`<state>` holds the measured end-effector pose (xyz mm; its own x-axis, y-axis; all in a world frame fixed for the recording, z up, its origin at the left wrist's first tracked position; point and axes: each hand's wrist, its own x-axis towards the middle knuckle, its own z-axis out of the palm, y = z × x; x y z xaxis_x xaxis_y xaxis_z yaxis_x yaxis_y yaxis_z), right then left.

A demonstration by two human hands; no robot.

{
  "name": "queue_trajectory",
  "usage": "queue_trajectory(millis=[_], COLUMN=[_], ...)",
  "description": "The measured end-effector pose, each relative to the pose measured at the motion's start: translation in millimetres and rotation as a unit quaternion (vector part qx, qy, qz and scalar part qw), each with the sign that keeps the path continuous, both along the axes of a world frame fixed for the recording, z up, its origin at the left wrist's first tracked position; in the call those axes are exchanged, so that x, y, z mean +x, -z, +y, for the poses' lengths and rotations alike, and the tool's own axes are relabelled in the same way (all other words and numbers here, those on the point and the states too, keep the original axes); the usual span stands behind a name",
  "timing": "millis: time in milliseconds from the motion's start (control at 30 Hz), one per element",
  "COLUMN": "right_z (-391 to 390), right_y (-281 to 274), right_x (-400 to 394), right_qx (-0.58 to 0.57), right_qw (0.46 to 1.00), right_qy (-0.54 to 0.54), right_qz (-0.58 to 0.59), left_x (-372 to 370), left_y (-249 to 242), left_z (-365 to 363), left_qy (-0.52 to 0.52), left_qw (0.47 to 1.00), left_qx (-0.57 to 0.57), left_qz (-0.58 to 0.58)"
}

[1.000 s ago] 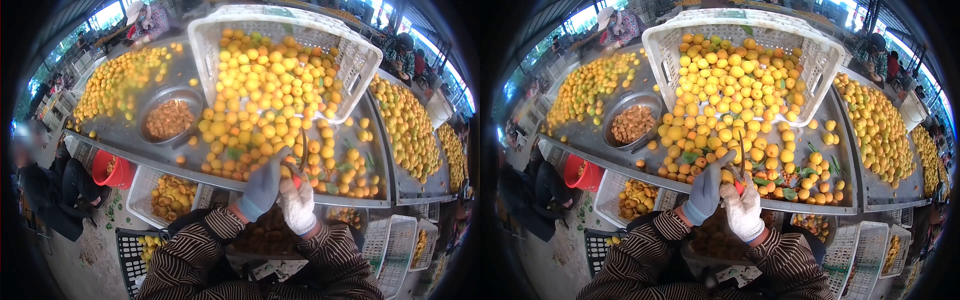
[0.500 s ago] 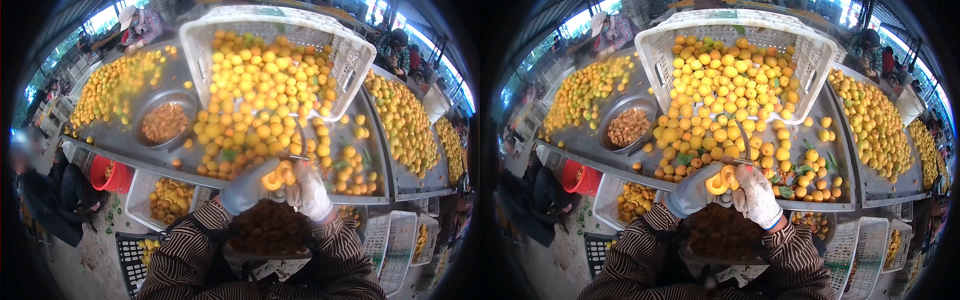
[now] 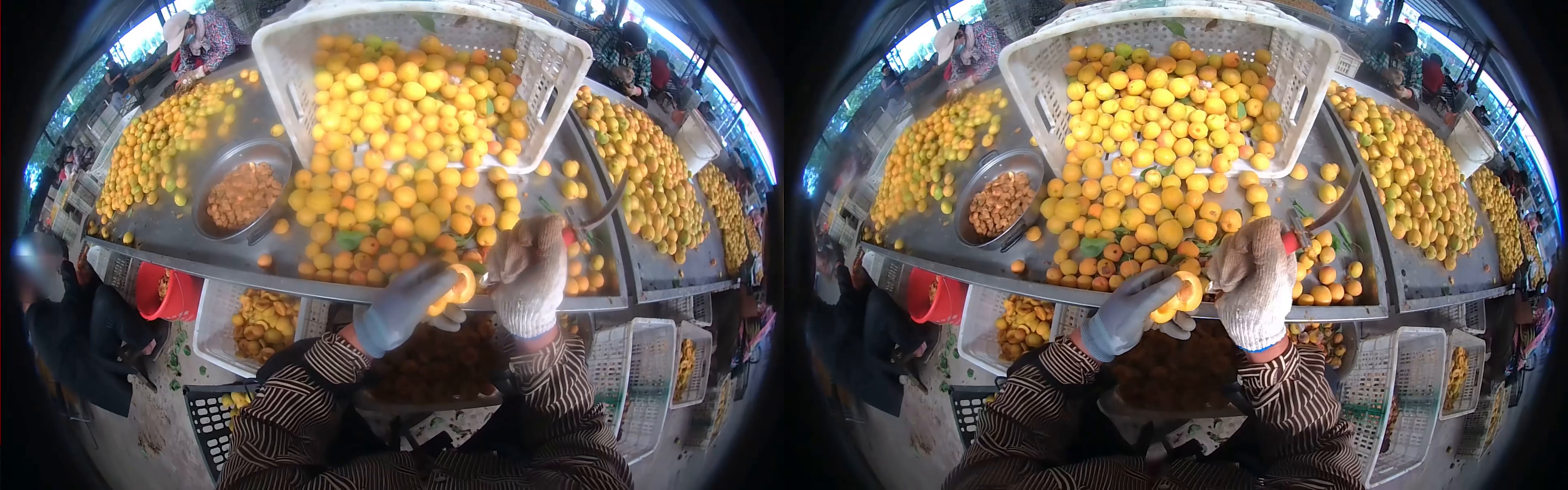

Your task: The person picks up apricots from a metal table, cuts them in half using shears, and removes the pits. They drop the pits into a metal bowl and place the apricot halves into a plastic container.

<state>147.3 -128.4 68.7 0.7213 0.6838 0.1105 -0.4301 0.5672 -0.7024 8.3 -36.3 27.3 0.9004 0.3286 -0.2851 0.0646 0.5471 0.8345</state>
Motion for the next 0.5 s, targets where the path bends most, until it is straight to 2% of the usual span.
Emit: queue_trajectory(millis=[67,133,267,333,500], right_z=[-2.6,-3.0,-4.1,-5.7,-2.6], right_y=[-0.3,2.5,12.9,13.9,19.2], right_x=[1.1,0.4,3.7,2.6,-6.3], right_qx=[0.04,0.018,0.027,0.02,-0.038], right_qw=[0.999,0.999,0.999,0.999,0.997], right_qy=[-0.025,-0.026,-0.031,-0.037,-0.029], right_qz=[0.017,0.007,-0.014,-0.026,-0.068], left_x=[1.6,4.2,6.8,5.5,8.1], left_y=[-0.3,-1.0,2.6,2.0,11.4], left_z=[-10.5,-14.3,-23.7,-27.1,-30.8], left_qy=[-0.015,-0.002,-0.032,-0.049,-0.074], left_qw=[1.0,1.0,0.999,0.996,0.984], left_qx=[-0.022,0.013,-0.011,0.072,0.16], left_qz=[-0.004,0.01,0.013,-0.019,-0.005])
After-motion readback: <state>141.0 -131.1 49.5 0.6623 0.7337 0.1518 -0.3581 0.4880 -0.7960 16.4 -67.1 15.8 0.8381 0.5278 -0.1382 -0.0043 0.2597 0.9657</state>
